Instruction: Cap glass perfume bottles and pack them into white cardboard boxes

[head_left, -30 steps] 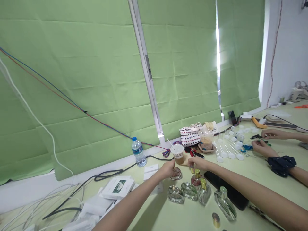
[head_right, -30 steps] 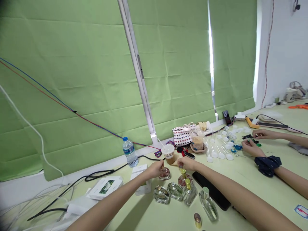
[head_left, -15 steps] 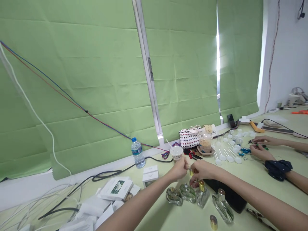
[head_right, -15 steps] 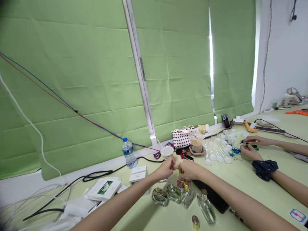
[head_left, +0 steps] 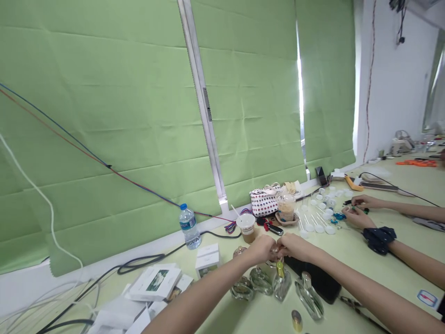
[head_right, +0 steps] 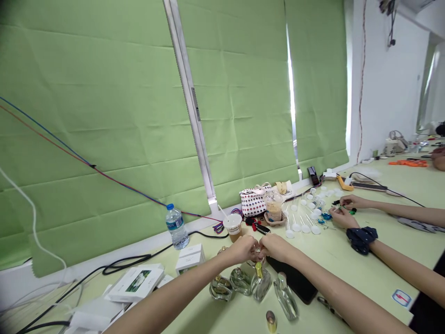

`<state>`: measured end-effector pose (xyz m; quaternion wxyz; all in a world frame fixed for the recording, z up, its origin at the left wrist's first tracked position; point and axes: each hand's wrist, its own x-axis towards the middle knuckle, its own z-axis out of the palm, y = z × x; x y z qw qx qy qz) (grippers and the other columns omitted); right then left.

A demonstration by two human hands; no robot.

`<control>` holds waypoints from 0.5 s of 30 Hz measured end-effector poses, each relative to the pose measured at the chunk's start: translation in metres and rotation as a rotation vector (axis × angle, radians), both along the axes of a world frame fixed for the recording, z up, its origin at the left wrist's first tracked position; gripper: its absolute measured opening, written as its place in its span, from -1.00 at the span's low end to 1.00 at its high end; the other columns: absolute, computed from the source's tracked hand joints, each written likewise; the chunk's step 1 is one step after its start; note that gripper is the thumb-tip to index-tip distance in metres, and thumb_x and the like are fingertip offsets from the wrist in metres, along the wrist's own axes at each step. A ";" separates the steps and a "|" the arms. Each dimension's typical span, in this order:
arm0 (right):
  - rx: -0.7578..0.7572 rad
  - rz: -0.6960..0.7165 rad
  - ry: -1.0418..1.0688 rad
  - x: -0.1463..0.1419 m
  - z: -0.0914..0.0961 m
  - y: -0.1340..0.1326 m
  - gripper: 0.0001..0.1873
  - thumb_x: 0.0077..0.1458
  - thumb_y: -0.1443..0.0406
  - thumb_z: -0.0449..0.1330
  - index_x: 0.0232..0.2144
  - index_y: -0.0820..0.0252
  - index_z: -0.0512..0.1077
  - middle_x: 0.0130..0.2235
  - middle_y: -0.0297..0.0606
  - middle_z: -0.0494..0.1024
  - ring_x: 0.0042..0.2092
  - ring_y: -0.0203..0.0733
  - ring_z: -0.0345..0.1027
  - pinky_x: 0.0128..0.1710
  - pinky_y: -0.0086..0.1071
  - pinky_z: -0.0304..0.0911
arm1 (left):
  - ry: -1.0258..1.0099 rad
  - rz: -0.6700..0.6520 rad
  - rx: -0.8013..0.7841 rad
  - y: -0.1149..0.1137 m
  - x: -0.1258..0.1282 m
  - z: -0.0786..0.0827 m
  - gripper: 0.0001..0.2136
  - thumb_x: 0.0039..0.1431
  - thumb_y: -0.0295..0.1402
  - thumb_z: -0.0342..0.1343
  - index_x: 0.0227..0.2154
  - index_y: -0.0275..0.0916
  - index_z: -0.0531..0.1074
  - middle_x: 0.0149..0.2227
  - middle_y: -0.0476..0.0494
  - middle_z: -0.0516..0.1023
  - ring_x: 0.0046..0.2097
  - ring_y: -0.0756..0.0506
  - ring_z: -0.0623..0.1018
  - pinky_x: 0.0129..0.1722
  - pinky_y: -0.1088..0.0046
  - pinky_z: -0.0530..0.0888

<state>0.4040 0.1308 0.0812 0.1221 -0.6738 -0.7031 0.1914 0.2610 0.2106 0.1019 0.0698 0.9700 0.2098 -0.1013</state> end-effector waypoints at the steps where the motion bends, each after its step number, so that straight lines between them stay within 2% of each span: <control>1: 0.042 0.006 -0.006 0.000 0.001 -0.002 -0.70 0.22 0.21 0.17 -0.01 0.16 0.39 0.03 -0.19 0.45 -0.06 -0.13 0.42 -0.09 -0.14 0.37 | 0.004 -0.007 0.014 0.001 0.000 0.006 -0.74 0.23 -0.24 0.11 -0.09 -0.25 0.41 -0.05 -0.13 0.50 -0.10 -0.13 0.53 -0.11 0.20 0.51; 4: 0.147 0.046 0.002 0.001 0.002 -0.004 -0.69 0.22 0.21 0.16 -0.01 0.17 0.38 0.02 -0.19 0.46 -0.06 -0.13 0.42 -0.08 -0.13 0.37 | 0.017 -0.022 0.039 0.001 -0.002 0.022 -0.74 0.23 -0.24 0.12 -0.09 -0.25 0.41 -0.05 -0.13 0.50 -0.09 -0.13 0.53 -0.10 0.18 0.51; 7: 0.222 0.097 0.052 0.002 -0.002 -0.005 -0.70 0.22 0.21 0.16 -0.03 0.19 0.39 0.00 -0.20 0.47 -0.07 -0.13 0.43 -0.09 -0.12 0.37 | 0.017 -0.028 0.038 -0.001 -0.005 0.032 -0.74 0.23 -0.24 0.12 -0.09 -0.25 0.42 -0.05 -0.13 0.50 -0.09 -0.13 0.53 -0.10 0.18 0.51; 11: 0.262 0.158 0.144 0.004 -0.010 -0.004 -0.71 0.22 0.21 0.16 -0.03 0.19 0.39 -0.01 -0.20 0.48 -0.08 -0.13 0.43 -0.09 -0.12 0.37 | 0.010 -0.009 0.010 -0.002 -0.009 0.029 -0.74 0.23 -0.24 0.12 -0.08 -0.23 0.41 -0.02 -0.13 0.49 -0.06 -0.14 0.52 -0.08 0.18 0.50; 15: 0.259 0.181 0.265 0.011 -0.020 0.000 -0.72 0.22 0.21 0.17 -0.06 0.20 0.41 -0.03 -0.21 0.49 -0.09 -0.14 0.43 -0.09 -0.13 0.37 | -0.077 0.030 -0.098 0.004 -0.018 0.019 -0.76 0.23 -0.25 0.11 -0.09 -0.23 0.42 -0.03 -0.13 0.49 -0.08 -0.13 0.53 -0.10 0.20 0.50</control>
